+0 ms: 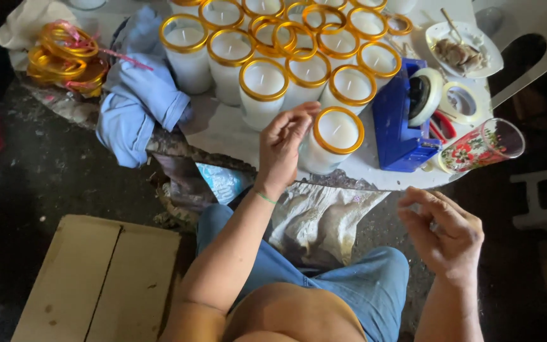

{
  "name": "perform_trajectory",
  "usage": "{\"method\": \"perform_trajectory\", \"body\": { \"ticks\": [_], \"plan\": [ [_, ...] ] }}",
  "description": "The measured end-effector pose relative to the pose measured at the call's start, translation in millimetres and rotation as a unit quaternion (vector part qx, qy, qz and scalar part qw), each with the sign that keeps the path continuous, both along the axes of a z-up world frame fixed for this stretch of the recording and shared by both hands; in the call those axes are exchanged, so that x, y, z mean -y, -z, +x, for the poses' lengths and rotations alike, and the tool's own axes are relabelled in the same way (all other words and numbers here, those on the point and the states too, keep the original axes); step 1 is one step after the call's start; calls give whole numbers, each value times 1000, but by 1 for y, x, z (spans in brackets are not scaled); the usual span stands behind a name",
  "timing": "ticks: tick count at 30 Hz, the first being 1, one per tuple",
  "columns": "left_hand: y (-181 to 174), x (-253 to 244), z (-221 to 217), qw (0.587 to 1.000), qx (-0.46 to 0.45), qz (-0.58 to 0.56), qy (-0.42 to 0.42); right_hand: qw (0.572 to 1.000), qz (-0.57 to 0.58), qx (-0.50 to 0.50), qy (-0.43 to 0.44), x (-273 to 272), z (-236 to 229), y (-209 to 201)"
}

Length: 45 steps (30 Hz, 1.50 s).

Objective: The person places gold rings onto the rims of white candles and adjusts them by hand. They repeatedly pick up candles, fit the rings, and set the finished items back on the table.

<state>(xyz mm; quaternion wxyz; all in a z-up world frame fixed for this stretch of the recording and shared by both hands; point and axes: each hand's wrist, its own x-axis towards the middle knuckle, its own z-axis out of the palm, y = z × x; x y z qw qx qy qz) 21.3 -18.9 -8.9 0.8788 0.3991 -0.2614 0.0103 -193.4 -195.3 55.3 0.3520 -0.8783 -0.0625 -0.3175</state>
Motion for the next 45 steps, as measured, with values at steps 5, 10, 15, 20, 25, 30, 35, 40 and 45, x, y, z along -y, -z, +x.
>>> {"method": "perform_trajectory", "body": {
  "ticks": [5,10,15,20,25,30,35,40,45],
  "plan": [
    [3,15,17,996,-70,35,32,1000,-8,-2,10,4,3,3],
    [-25,6,6,947,137,256,-135,1000,-4,8,2,9,3,8],
    [-59,11,-19,855,290,416,-110,1000,26,11,0,5,8,5],
    [-58,16,-23,848,270,447,-88,999,42,7,6,2,8,2],
    [-48,17,-20,885,259,379,-69,997,70,31,-15,6,9,10],
    [-58,11,-19,887,262,377,-42,997,66,37,-24,8,10,13],
    [-56,5,-12,884,266,384,-8,999,34,19,6,10,12,10],
    [-53,-6,-1,886,270,366,84,993,-98,44,53,26,33,-3],
    [-52,-7,8,891,272,324,162,997,-50,43,28,12,80,-12]
  ]
}}
